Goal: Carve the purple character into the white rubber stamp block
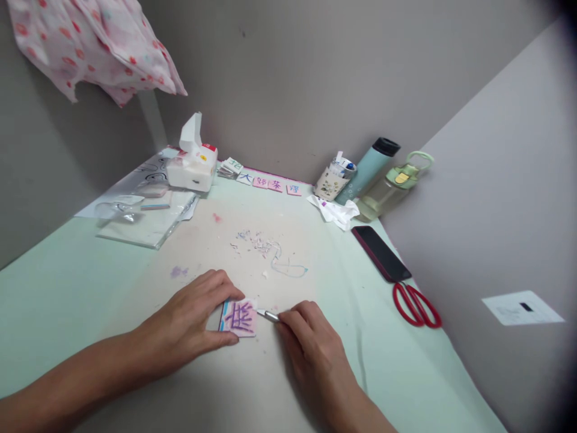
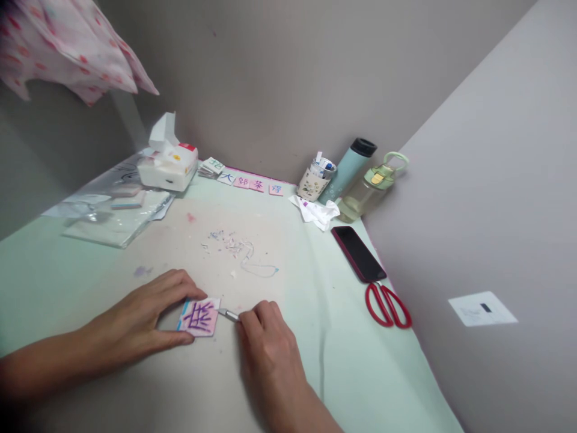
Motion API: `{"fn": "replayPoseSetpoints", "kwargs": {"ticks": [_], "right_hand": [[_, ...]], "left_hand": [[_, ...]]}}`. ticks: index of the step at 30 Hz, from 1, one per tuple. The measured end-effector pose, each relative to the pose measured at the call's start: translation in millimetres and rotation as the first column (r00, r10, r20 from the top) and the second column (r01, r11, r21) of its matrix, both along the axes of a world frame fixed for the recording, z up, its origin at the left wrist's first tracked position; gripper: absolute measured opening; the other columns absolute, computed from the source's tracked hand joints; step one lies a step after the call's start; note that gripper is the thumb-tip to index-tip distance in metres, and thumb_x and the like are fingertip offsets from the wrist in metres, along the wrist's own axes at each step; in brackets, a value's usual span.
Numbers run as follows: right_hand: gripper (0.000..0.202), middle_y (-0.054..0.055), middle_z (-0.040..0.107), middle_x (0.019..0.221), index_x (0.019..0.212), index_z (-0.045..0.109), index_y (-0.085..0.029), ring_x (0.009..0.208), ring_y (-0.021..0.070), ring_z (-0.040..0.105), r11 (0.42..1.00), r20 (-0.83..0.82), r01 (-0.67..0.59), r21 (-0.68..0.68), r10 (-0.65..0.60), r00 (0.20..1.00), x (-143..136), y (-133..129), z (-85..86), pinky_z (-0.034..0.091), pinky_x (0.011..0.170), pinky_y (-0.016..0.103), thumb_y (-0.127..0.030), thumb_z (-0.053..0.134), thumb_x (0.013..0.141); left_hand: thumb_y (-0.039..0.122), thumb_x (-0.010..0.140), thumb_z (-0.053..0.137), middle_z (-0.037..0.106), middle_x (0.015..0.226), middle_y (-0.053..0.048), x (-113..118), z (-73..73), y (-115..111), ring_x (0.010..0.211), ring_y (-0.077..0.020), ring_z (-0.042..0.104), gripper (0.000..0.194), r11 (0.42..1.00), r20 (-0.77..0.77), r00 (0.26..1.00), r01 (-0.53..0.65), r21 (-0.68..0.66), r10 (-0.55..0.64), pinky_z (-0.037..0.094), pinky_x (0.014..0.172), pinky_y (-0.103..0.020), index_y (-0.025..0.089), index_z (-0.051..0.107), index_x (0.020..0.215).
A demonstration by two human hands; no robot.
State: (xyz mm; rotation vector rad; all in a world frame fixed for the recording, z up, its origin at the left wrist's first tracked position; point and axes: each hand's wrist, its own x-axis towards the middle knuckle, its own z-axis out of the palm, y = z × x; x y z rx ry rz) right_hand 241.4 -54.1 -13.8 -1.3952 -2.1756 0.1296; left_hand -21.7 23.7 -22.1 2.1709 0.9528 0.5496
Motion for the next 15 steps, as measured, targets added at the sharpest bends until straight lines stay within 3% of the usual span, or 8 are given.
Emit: {"fn": "replayPoseSetpoints", "kwargs": {"ticks": [15], "right_hand": [[0.017,0.007,0.064,0.086,0.105,0.068,-0.016,0.074,0.0196,0.06,0.998,-0.038,-0.058,-0.01,0.058,0.998,2,4,12.4,0.049,0.062,0.029,-0.007,0.054,0.104]], "left_hand": [[0.02,0.076,0.084,0.058,0.105,0.001,8,1.9,-5,0.101,-0.0238,0.055,0.036,0.998,-0.068,0.996,-0.061,-0.002,0.06,0.042,0.086,-0.034,0.025,0.063,0.105]]}}
